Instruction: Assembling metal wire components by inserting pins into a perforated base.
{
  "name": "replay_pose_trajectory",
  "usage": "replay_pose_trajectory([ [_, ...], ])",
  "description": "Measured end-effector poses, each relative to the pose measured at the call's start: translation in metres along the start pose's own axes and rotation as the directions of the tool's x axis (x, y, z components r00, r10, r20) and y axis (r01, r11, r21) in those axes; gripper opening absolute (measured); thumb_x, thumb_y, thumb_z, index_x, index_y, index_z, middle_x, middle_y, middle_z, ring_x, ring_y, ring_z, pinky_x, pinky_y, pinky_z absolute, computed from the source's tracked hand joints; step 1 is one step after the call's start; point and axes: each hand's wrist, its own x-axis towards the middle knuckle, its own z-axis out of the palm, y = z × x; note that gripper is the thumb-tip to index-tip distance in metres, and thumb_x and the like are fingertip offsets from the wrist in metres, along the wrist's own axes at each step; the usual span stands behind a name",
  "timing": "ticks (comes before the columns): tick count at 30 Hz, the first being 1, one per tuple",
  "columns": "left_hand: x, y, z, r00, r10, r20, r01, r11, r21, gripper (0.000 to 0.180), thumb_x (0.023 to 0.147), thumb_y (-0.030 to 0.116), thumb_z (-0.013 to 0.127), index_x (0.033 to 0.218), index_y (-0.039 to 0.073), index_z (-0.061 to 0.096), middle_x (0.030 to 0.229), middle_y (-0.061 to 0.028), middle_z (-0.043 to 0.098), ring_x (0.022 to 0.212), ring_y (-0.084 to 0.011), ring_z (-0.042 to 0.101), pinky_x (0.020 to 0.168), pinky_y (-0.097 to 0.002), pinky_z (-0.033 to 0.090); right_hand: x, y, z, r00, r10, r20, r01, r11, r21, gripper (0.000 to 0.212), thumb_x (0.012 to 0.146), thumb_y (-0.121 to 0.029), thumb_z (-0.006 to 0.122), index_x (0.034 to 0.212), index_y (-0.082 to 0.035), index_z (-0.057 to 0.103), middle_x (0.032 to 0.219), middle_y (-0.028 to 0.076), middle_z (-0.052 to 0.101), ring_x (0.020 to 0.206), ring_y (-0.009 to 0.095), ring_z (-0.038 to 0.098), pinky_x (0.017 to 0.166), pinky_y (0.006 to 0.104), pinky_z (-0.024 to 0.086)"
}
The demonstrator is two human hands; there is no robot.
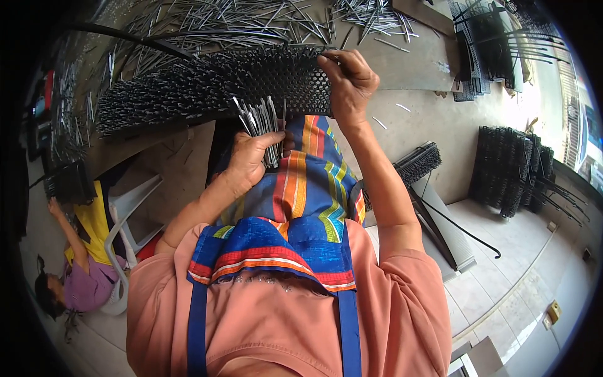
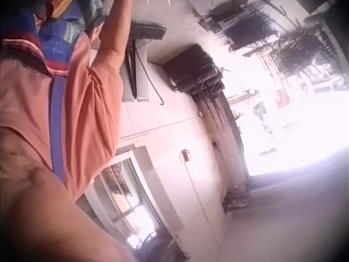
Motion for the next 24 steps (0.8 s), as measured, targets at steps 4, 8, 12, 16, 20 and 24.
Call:
replay_pose_trajectory([
  [4, 0.003, 0.001, -0.002, 0.995, -0.092, 0.026, 0.092, 0.996, 0.005, 0.019, 0.080, -0.006, 0.064, 0.098, -0.001, 0.066, 0.085, -0.0136, 0.071, 0.070, -0.0253, 0.070, 0.060, -0.0341, 0.058, 0.007, 0.005, 0.004, 0.977, -0.193, 0.091, 0.204, 0.971, -0.128, 0.007, 0.077, 0.006, 0.070, 0.084, 0.003, 0.069, 0.078, 0.003, 0.063, 0.069, 0.007, 0.056, 0.062, 0.0203, 0.044],
  [8, 0.002, 0.001, 0.000, 0.987, -0.143, 0.075, 0.140, 0.989, 0.040, 0.018, 0.080, -0.007, 0.064, 0.098, -0.004, 0.067, 0.085, -0.0152, 0.071, 0.072, -0.0253, 0.071, 0.061, -0.0338, 0.059, 0.011, 0.004, 0.006, 0.947, -0.276, 0.164, 0.304, 0.936, -0.178, 0.010, 0.075, 0.006, 0.072, 0.085, 0.003, 0.070, 0.078, 0.005, 0.064, 0.069, 0.008, 0.057, 0.062, 0.0210, 0.045],
  [12, -0.003, 0.005, 0.004, 0.994, -0.015, 0.105, 0.014, 1.000, 0.014, 0.018, 0.079, -0.008, 0.063, 0.096, -0.006, 0.067, 0.084, -0.0167, 0.071, 0.072, -0.0248, 0.071, 0.063, -0.0341, 0.059, 0.011, 0.014, 0.006, 0.923, -0.297, 0.244, 0.348, 0.915, -0.205, 0.012, 0.075, 0.004, 0.073, 0.087, 0.002, 0.070, 0.077, 0.004, 0.065, 0.067, 0.008, 0.057, 0.060, 0.0212, 0.045],
  [16, 0.005, 0.001, 0.000, 0.991, -0.122, 0.063, 0.119, 0.992, 0.037, 0.016, 0.078, -0.010, 0.060, 0.093, -0.006, 0.066, 0.082, -0.0174, 0.070, 0.071, -0.0247, 0.070, 0.062, -0.0339, 0.058, 0.006, 0.009, 0.011, 0.948, -0.211, 0.239, 0.296, 0.864, -0.408, 0.015, 0.074, 0.002, 0.073, 0.089, -0.001, 0.071, 0.075, 0.005, 0.064, 0.064, 0.010, 0.058, 0.058, 0.0230, 0.045],
  [20, 0.003, 0.008, 0.003, 0.991, -0.134, -0.004, 0.134, 0.991, 0.020, 0.020, 0.077, -0.011, 0.058, 0.095, -0.005, 0.064, 0.081, -0.0169, 0.069, 0.069, -0.0248, 0.070, 0.058, -0.0339, 0.057, 0.006, 0.015, 0.011, 0.923, -0.277, 0.268, 0.375, 0.804, -0.461, 0.014, 0.076, -0.003, 0.073, 0.090, -0.004, 0.072, 0.075, 0.007, 0.064, 0.061, 0.013, 0.059, 0.057, 0.0253, 0.045],
  [24, 0.002, 0.007, 0.003, 0.994, -0.108, -0.011, 0.107, 0.994, -0.023, 0.020, 0.077, -0.011, 0.058, 0.095, -0.004, 0.065, 0.082, -0.0152, 0.069, 0.069, -0.0246, 0.070, 0.057, -0.0329, 0.057, 0.006, 0.011, 0.010, 0.898, -0.290, 0.330, 0.435, 0.685, -0.584, 0.013, 0.077, -0.010, 0.073, 0.089, -0.005, 0.071, 0.073, 0.008, 0.063, 0.058, 0.016, 0.058, 0.055, 0.0274, 0.045],
])
